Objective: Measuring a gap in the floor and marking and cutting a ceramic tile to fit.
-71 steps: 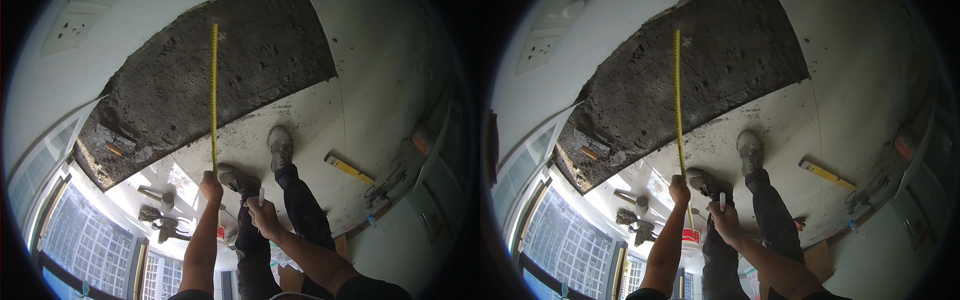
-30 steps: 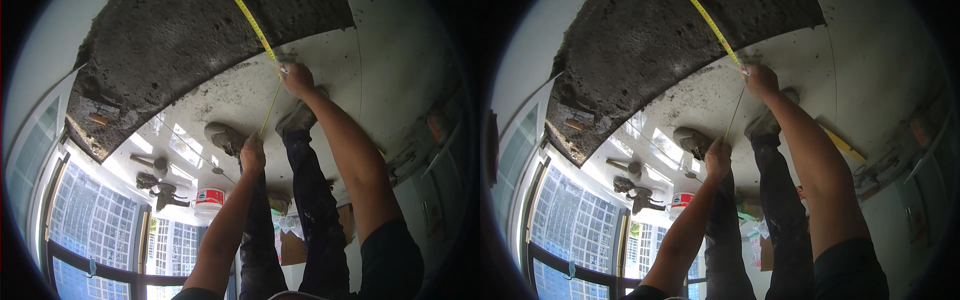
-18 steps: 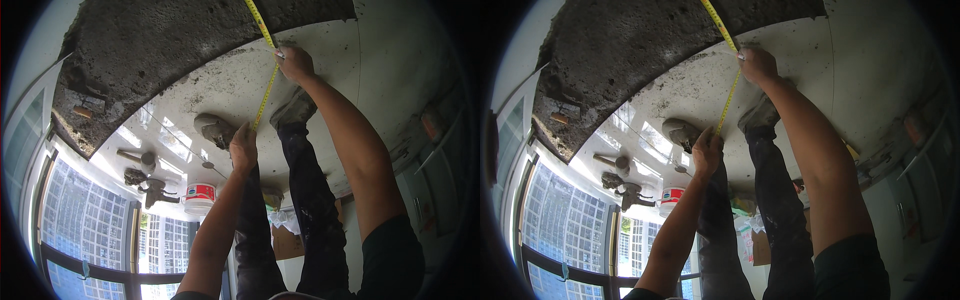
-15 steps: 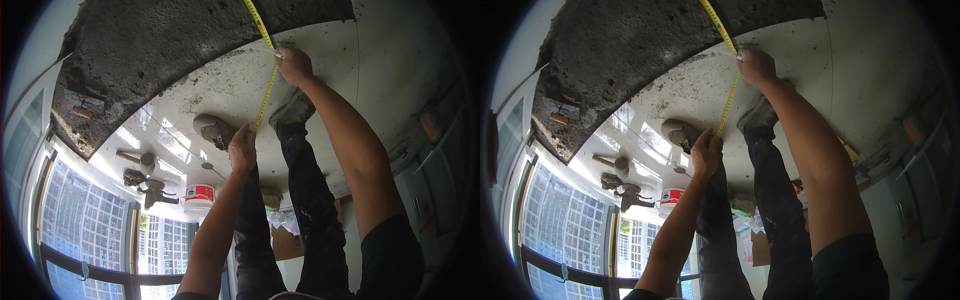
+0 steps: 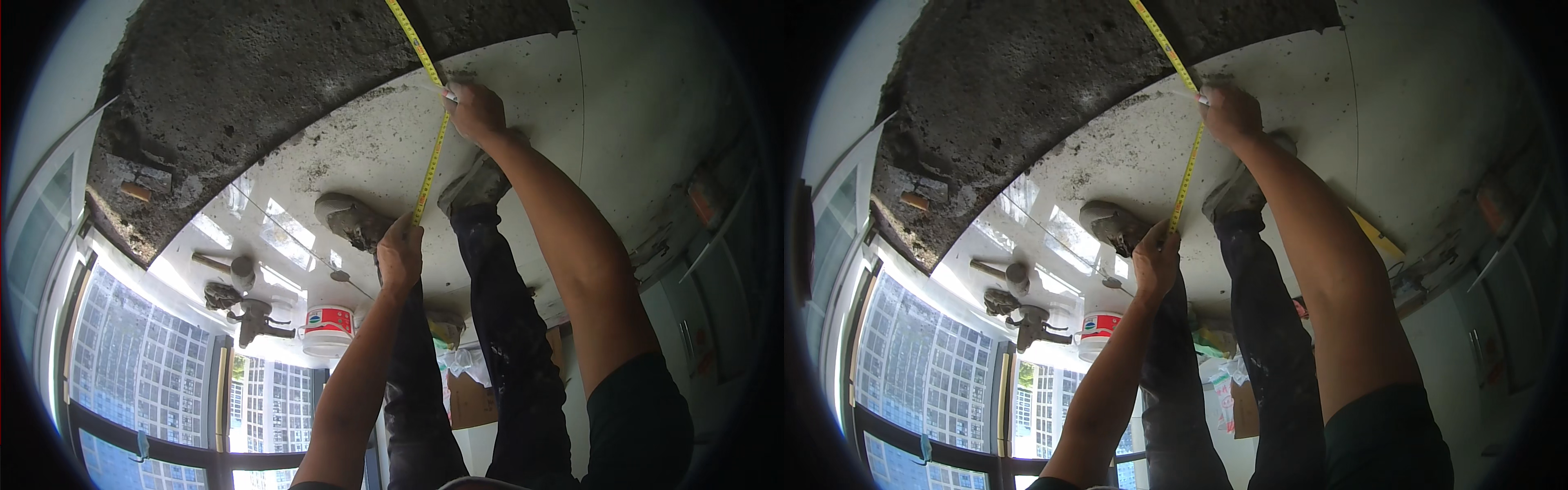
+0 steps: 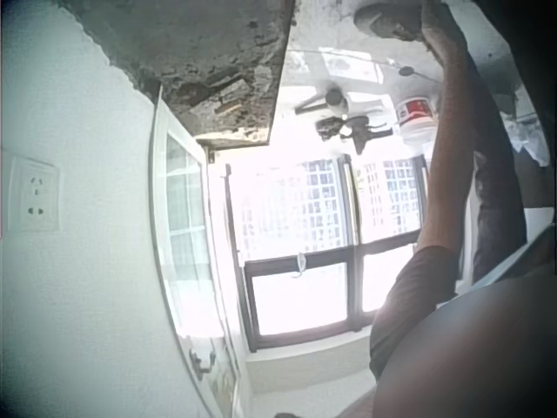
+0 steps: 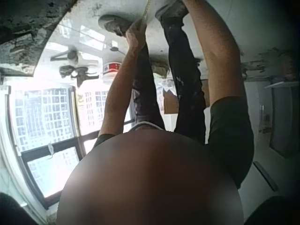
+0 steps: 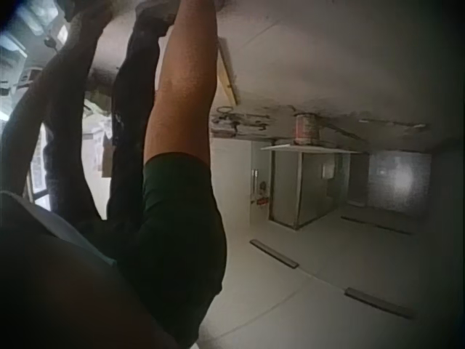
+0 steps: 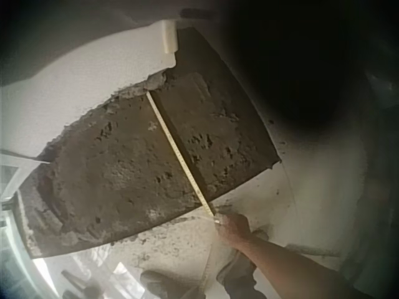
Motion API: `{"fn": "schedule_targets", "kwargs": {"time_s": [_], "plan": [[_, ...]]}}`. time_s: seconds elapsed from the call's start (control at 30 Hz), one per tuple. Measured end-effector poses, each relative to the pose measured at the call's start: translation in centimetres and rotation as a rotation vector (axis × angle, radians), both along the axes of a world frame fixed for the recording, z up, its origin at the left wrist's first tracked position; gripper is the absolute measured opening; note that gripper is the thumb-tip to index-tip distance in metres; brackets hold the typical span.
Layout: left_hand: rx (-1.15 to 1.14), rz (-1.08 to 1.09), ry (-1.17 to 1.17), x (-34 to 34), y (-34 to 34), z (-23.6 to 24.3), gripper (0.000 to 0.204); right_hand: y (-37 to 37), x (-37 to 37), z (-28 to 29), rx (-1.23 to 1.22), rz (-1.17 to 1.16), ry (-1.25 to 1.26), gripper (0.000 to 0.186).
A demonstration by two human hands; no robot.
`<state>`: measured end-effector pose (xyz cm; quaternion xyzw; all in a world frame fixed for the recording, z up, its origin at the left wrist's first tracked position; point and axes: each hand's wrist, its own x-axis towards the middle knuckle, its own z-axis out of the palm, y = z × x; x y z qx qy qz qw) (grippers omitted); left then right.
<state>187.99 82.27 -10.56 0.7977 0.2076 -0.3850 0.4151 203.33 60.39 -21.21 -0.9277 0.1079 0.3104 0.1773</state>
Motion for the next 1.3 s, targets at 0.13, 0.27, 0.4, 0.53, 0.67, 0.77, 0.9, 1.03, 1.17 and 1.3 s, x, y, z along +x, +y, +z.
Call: {"fn": "schedule_targets", "kwargs": {"time_s": [0.13,0.27,0.4,0.53,0.67,0.77,0.9,1.03,1.17,1.3], "plan": [[0.004,0.0,0.07,-0.2,0.2,1.0,0.033,0.0,-0.2,0.2,0.014,-0.014,-0.009,0.023],[0.004,-0.003,0.1,-0.5,0.8,2.5,0.033,0.0,-0.5,0.1,0.016,-0.037,-0.006,0.022],[-0.035,-0.038,0.247,-0.1,0.8,4.0,0.033,-0.7,-1.0,-0.1,0.013,-0.033,-0.028,0.021],[-0.042,-0.025,0.217,-1.3,1.7,4.4,0.031,-0.3,-1.0,-0.1,0.033,-0.039,-0.033,0.02],[-0.026,-0.039,0.205,-2.3,1.6,4.8,0.032,-0.4,-1.3,-0.2,0.035,-0.034,-0.062,0.019],[0.004,-0.075,0.205,-3.1,2.5,4.8,0.036,0.2,-1.2,-0.1,0.029,-0.035,-0.072,0.019],[0.123,-0.172,0.166,-4.0,2.8,7.0,0.042,-0.2,-1.4,0.1,0.025,-0.009,-0.064,0.02],[0.218,-0.21,0.22,-5.0,3.8,11.5,0.045,-0.6,-1.4,-0.1,0.031,-0.012,-0.066,0.02],[0.284,-0.174,0.258,-7.1,5.3,15.8,0.044,-0.1,-1.7,-0.2,0.009,-0.023,-0.029,0.019],[0.297,-0.142,0.319,-8.1,5.8,18.1,0.043,0.1,-2.7,-0.5,-0.02,-0.02,-0.008,0.019]]}}
